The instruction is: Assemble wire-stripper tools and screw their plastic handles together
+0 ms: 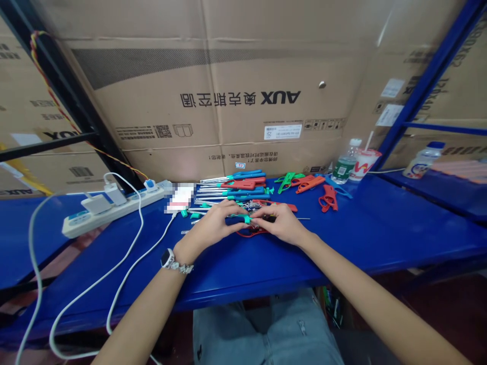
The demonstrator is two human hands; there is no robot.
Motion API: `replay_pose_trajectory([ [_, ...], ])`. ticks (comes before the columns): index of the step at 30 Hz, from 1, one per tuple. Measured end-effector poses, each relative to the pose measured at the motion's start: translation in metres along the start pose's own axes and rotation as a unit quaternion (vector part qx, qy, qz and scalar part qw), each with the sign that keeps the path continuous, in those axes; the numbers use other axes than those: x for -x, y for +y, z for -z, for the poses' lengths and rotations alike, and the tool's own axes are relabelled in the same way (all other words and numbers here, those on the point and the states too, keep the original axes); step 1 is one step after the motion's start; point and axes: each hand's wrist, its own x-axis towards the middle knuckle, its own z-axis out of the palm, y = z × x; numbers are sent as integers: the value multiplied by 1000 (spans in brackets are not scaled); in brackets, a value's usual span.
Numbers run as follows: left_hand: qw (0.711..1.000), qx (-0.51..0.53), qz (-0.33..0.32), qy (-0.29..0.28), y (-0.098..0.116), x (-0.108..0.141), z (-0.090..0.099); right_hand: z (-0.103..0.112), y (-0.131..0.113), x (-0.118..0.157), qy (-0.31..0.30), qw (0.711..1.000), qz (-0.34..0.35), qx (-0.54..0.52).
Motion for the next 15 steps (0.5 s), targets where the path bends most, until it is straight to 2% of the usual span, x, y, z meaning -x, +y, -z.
replay_pose_trajectory([
  [5,1000,14,8,-26,-2,4,-1,11,1,6,14,990,50,128],
  [9,999,4,8,-48,-3,6,-5,15,2,13,-36,967,45,247],
  [15,998,-12,16,-51,-5,6,-8,10,5,13,-72,952,35,296],
])
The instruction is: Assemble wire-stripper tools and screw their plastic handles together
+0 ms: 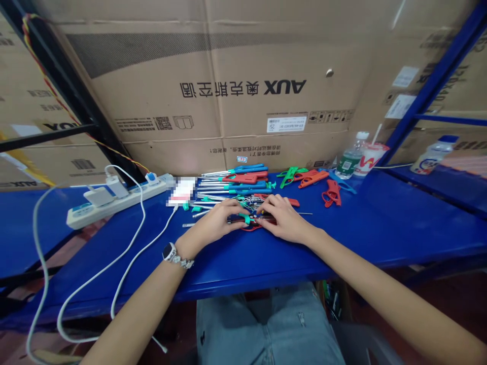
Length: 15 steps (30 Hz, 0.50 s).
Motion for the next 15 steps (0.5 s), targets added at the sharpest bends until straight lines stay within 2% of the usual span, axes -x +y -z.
replay_pose_trajectory([
  [10,1000,5,8,-15,-3,0,-3,-2,0,-1,-18,1000,-14,7],
  [15,1000,1,4,-11,-2,-3,-10,-2,-1,-1,-15,1000,-8,-4],
])
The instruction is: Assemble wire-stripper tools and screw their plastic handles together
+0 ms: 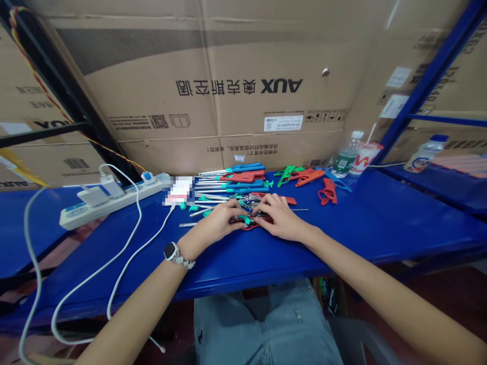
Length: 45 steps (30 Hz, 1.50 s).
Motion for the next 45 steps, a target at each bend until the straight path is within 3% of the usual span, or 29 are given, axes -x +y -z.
replay_pose_trajectory([
  [16,998,-31,36,-43,4,-1,5,-1,-1,-2,0,1000,-3,-4],
  [36,996,-34,31,-76,10,-10,11,-4,-3,-2,-8,1000,-8,19],
  [45,998,6,17,-61,11,-3,10,-4,-3,-2,-12,1000,-14,13],
])
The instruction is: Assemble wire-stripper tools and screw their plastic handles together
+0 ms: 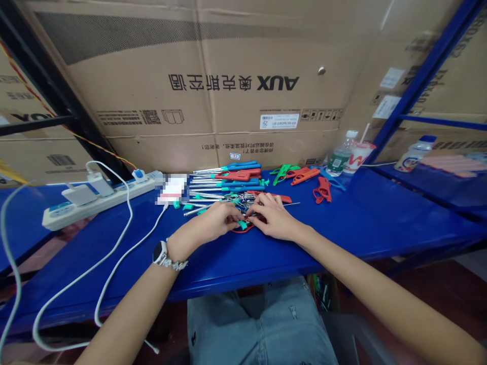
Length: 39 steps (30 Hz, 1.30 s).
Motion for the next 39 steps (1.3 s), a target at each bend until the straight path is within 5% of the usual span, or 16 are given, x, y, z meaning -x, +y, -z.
replay_pose_trajectory([
  [8,998,-33,49,21,-1,-3,1,-1,1,0,15,1000,11,4],
  [21,998,11,16,54,1,2,-4,2,-3,1,-1,1000,5,8],
  [29,999,-13,21,45,-1,0,-6,4,-11,5,64,998,17,3],
  [36,997,-26,-6,77,4,8,-3,6,-24,-6,5,998,43,51],
  [39,997,-46,-45,38,3,12,0,7,-27,-9,-4,996,39,86],
])
